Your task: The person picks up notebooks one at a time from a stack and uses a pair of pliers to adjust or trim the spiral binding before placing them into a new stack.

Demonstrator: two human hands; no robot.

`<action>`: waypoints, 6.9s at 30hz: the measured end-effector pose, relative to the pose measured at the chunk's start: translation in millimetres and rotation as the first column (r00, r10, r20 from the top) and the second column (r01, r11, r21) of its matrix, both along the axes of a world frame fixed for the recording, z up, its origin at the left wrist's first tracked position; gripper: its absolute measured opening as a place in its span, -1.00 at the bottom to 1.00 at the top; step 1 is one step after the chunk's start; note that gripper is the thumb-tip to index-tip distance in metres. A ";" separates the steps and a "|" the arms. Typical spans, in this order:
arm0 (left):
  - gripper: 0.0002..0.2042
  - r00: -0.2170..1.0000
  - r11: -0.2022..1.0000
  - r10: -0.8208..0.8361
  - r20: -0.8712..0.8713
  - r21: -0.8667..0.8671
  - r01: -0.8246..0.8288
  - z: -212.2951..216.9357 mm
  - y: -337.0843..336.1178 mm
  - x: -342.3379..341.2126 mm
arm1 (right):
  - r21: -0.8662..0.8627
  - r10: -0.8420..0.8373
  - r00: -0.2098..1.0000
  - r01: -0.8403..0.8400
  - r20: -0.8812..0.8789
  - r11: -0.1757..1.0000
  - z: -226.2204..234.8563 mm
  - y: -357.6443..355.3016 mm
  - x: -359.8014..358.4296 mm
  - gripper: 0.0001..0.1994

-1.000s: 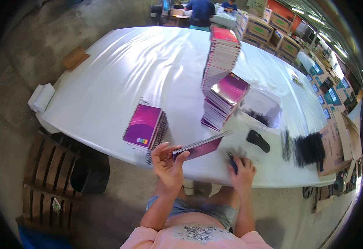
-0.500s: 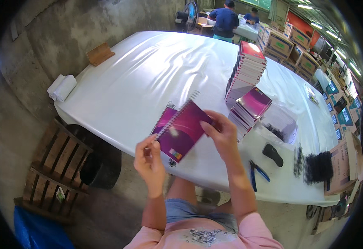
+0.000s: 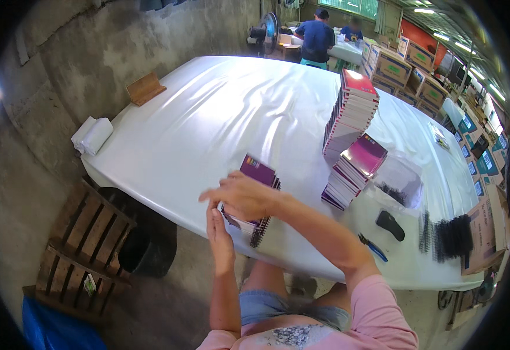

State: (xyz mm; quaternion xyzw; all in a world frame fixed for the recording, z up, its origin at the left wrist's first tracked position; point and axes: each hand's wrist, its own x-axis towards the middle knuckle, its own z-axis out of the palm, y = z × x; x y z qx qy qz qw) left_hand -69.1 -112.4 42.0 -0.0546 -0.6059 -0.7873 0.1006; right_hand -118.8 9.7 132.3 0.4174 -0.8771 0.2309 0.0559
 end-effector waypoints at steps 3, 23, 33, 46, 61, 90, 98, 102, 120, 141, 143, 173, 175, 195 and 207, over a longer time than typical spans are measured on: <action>-0.47 0.995 0.993 -0.094 0.013 0.071 0.093 -6.6 5.4 -5.2 | -0.209 -0.085 0.990 0.060 -0.113 0.976 -21.0 20.0 8.9 -0.60; -0.49 0.974 0.977 0.107 -0.200 -0.162 -0.140 -16.2 29.6 -14.4 | -0.401 -0.713 0.696 0.679 0.085 0.615 -26.9 46.3 24.3 -0.51; -0.56 0.953 0.964 0.264 -0.149 0.027 -0.263 -26.7 41.8 -27.1 | -0.423 -0.702 0.578 0.807 0.417 0.413 -77.9 32.5 21.6 -0.52; -0.63 0.906 0.940 0.340 -0.254 0.051 -0.338 -30.8 17.1 -27.6 | -0.602 -0.866 0.375 0.623 -0.330 0.500 -34.0 63.8 66.3 -0.48; -0.76 0.495 0.919 0.101 -0.863 -0.110 -0.379 62.2 35.3 66.1 | -0.776 -0.912 0.248 0.621 0.326 -0.109 17.7 202.1 173.8 -0.37; -0.58 0.660 0.665 -0.424 -0.620 -0.708 -0.238 -39.3 165.9 92.9 | -0.515 -0.809 0.150 0.831 0.568 -0.208 -49.1 355.8 329.4 -0.58; -0.60 0.671 0.676 -0.392 -0.630 -0.692 -0.254 -38.0 163.9 93.3 | -0.317 -0.830 0.494 0.856 0.260 0.409 -89.2 184.4 272.0 -0.80; -0.60 0.668 0.667 -0.414 -0.619 -0.705 -0.240 -36.3 165.9 94.0 | -0.419 -0.815 0.477 0.847 0.328 0.327 -102.7 173.4 272.7 -0.82; -0.65 0.646 0.543 -0.553 -0.526 -0.816 -0.200 -29.4 154.4 87.5 | -0.372 -0.802 0.383 0.902 0.459 0.218 -59.9 153.8 267.2 -0.80; -0.76 0.664 0.529 -0.542 -0.515 -0.823 -0.207 -25.8 156.8 88.5 | -0.341 -0.953 0.269 0.917 0.139 0.209 -77.8 134.7 243.6 -0.78; -0.75 0.673 0.518 -0.544 -0.501 -0.832 -0.201 -27.4 156.6 88.4 | -0.301 -0.961 0.230 0.937 0.151 0.177 -78.5 136.8 243.7 -0.81; -0.52 0.639 0.611 -0.640 -0.427 -0.787 0.085 -16.7 132.0 67.2 | -0.860 -0.139 0.954 0.298 0.264 0.414 -95.6 214.1 239.4 -0.79; -0.51 0.658 0.614 -0.633 -0.408 -0.782 0.105 -18.1 128.2 59.4 | -0.609 -0.349 0.837 0.546 0.421 0.575 -84.1 192.7 233.1 -0.69; -0.07 0.752 0.734 -0.645 -0.136 -0.386 0.560 -71.8 145.2 39.3 | -0.533 -0.377 0.777 0.623 0.503 0.572 -77.2 175.2 208.6 -0.57; -0.13 0.732 0.743 -0.647 -0.215 -0.397 0.539 -74.0 142.5 41.9 | -0.407 -0.760 0.454 0.872 0.465 0.272 -95.2 188.8 205.5 -0.66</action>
